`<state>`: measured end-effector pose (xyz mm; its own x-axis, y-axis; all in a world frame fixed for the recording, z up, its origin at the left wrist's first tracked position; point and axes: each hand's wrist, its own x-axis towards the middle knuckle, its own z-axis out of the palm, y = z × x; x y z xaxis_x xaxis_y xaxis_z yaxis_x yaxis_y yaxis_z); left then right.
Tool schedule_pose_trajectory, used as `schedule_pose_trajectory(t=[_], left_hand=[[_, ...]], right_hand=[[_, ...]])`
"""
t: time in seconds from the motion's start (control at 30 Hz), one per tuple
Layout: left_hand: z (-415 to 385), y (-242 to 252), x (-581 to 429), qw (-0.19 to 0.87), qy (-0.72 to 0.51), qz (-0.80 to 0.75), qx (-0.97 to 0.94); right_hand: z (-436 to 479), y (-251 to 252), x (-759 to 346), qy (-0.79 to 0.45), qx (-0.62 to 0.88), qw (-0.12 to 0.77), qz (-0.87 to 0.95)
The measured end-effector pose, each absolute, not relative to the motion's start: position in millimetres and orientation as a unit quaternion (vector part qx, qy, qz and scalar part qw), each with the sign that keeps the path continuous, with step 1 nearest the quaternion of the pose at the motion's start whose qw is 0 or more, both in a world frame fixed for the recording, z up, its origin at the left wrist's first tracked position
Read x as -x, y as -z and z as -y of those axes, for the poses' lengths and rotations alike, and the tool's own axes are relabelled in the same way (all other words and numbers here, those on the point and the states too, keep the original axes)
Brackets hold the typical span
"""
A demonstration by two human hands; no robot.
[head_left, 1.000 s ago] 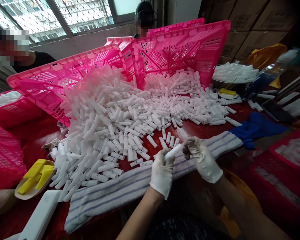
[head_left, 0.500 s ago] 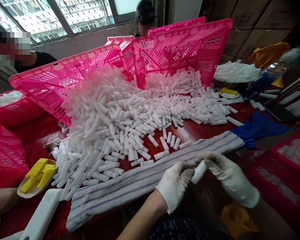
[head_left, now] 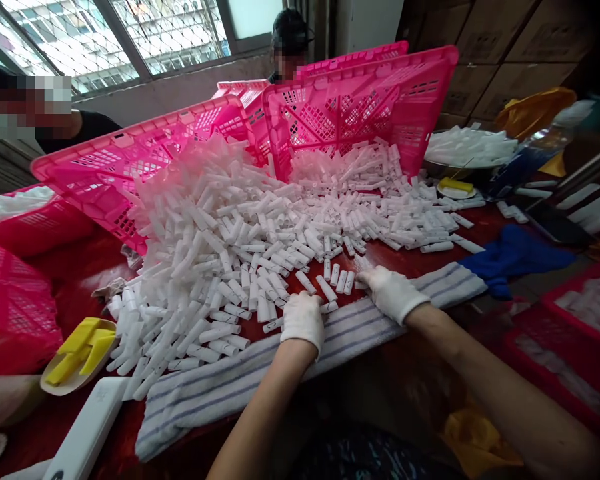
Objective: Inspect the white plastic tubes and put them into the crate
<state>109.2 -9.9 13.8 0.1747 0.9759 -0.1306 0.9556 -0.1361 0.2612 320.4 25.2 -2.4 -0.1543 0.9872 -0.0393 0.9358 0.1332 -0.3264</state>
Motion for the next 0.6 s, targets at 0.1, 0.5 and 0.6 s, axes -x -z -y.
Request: schedule_pose_trajectory(t=[0.1, 0.5, 0.6], left_hand=[[11, -14, -106, 0.16, -0.087, -0.651, -0.737], [60, -35, -130, 0.559, -0.419, -0.487, -0.524], [58, -36, -126, 0.607, -0.411, -0.497, -0.464]], right_hand=[[-15, -5, -316, -0.232, 0.617, 0.271, 0.702], [11, -45, -283, -0.534, 0.432, 0.636, 0.352], [16, -54, -282, -0.463, 0.429, 0.679, 0.375]])
